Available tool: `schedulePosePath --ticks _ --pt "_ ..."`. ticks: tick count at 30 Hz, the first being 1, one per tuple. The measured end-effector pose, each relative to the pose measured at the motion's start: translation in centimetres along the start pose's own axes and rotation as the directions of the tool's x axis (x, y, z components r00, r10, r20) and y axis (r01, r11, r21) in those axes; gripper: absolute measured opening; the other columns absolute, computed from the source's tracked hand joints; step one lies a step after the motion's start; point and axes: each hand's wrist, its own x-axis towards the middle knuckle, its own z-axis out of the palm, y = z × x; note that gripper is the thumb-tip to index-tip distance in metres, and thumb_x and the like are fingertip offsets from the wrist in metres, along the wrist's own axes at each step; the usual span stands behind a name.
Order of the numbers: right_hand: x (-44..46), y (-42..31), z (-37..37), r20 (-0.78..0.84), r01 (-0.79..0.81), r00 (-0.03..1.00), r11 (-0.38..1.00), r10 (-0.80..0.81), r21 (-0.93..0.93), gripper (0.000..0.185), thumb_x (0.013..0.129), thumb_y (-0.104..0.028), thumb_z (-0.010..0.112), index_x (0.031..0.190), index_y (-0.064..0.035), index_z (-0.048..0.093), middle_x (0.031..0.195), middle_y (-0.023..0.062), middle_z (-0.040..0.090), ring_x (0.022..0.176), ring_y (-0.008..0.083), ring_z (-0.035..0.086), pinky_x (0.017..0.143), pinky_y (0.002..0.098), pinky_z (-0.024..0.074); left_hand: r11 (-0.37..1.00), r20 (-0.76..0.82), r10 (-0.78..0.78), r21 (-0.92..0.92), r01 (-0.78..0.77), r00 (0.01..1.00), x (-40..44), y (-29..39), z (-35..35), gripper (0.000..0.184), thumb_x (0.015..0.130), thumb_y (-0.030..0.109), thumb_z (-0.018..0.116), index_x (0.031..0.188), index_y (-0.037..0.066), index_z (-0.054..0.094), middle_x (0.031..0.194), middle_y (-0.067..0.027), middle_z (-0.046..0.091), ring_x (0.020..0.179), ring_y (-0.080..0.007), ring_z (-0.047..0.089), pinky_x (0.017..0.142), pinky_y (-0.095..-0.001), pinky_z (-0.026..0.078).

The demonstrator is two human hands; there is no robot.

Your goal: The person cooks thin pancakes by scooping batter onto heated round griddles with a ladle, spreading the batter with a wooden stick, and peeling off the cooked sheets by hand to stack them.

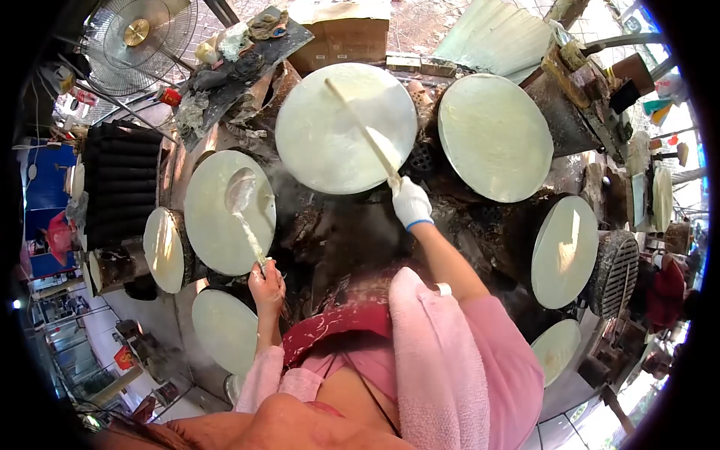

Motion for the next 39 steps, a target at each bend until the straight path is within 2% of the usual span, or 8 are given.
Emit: schedulePosePath --ticks 6,15,19,30,34,35,37,39 --pt "-3.1 -0.1 -3.5 0.396 0.212 0.905 0.972 -0.157 -0.098 0.044 0.097 -0.049 0.046 0.100 -0.0076 0.060 0.091 0.0256 0.067 0.089 0.0449 0.064 0.077 0.0538 0.0482 0.999 -0.092 -0.044 0.014 0.045 0.995 -2.7 0.0 4.0 0.015 0.101 0.019 0.053 0.097 0.004 0.052 0.061 0.0016 0.045 0.040 -0.0058 0.036 0.033 -0.0218 0.029" --pt "6.0 3.7 -6.2 0.083 0.164 0.983 0.986 -0.162 -0.021 0.039 0.098 -0.044 0.050 0.096 -0.0063 0.061 0.078 0.0233 0.066 0.076 0.0432 0.065 0.065 0.0527 0.0488 0.995 -0.181 -0.066 0.062 0.079 0.981 -4.6 0.4 8.2 0.017 0.101 0.019 0.052 0.098 0.002 0.051 0.061 0.0002 0.045 0.040 -0.0064 0.037 0.034 -0.0215 0.029" --pt "1.7 6.4 -6.2 0.402 0.236 0.899 0.966 -0.175 -0.107 0.059 0.098 -0.042 0.046 0.148 -0.0158 0.031 0.085 0.0232 0.067 0.078 0.0399 0.067 0.068 0.0513 0.0506 0.993 -0.164 -0.078 0.070 0.091 0.983 -3.9 0.8 9.2 0.017 0.101 0.019 0.052 0.099 0.002 0.051 0.062 0.0001 0.045 0.040 -0.0066 0.037 0.034 -0.0217 0.029" --pt "21.8 -4.8 -7.4 -0.165 0.182 0.965 0.973 -0.205 -0.141 0.045 0.094 -0.042 0.054 0.123 -0.0071 0.054 0.089 0.0232 0.068 0.083 0.0422 0.066 0.073 0.0521 0.0513 0.990 -0.195 -0.065 0.112 0.089 0.979 -4.1 0.9 8.8 0.017 0.101 0.019 0.051 0.097 0.002 0.051 0.062 -0.0004 0.046 0.039 -0.0071 0.036 0.034 -0.0229 0.029" --pt "15.2 -5.1 -7.2 -0.337 0.714 0.668 0.699 -0.664 0.038 0.037 0.089 -0.030 0.062 0.121 -0.0109 0.062 0.099 0.0221 0.067 0.089 0.0398 0.066 0.076 0.0465 0.0518 0.993 -0.180 -0.075 0.079 0.090 0.981 -3.9 1.2 8.8 0.017 0.101 0.019 0.051 0.096 0.003 0.051 0.061 0.0000 0.045 0.039 -0.0067 0.036 0.033 -0.0227 0.028" --pt "11.8 -4.8 -8.4 0.046 0.495 0.866 0.868 -0.497 0.044 0.043 0.088 -0.024 0.066 0.128 -0.0109 0.059 0.105 0.0220 0.067 0.093 0.0383 0.066 0.080 0.0406 0.0531 0.993 -0.173 -0.081 0.071 0.094 0.982 -3.6 1.4 8.8 0.017 0.101 0.019 0.051 0.096 0.003 0.051 0.061 0.0001 0.045 0.039 -0.0066 0.035 0.033 -0.0227 0.028" --pt "8.0 -0.3 -7.4 -0.224 0.518 0.854 0.726 -0.470 0.452 0.049 0.093 -0.025 0.062 0.138 -0.0079 0.051 0.120 0.0150 0.067 0.101 0.0209 0.069 0.086 0.0323 0.0528 0.995 -0.162 -0.066 0.064 0.077 0.985 -2.8 1.9 8.9 0.017 0.101 0.019 0.051 0.096 0.003 0.051 0.060 0.0005 0.044 0.039 -0.0064 0.035 0.033 -0.0226 0.028" --pt "4.9 3.3 -7.7 -0.007 0.070 0.996 0.689 -0.094 0.722 0.047 0.096 -0.029 0.062 0.136 -0.0071 0.054 0.100 0.0066 0.065 0.083 0.0104 0.062 0.074 0.0246 0.0486 0.997 -0.150 -0.038 0.067 0.048 0.988 -2.4 2.2 9.3 0.018 0.101 0.020 0.052 0.095 0.003 0.051 0.059 0.0011 0.044 0.039 -0.0062 0.035 0.033 -0.0225 0.028"
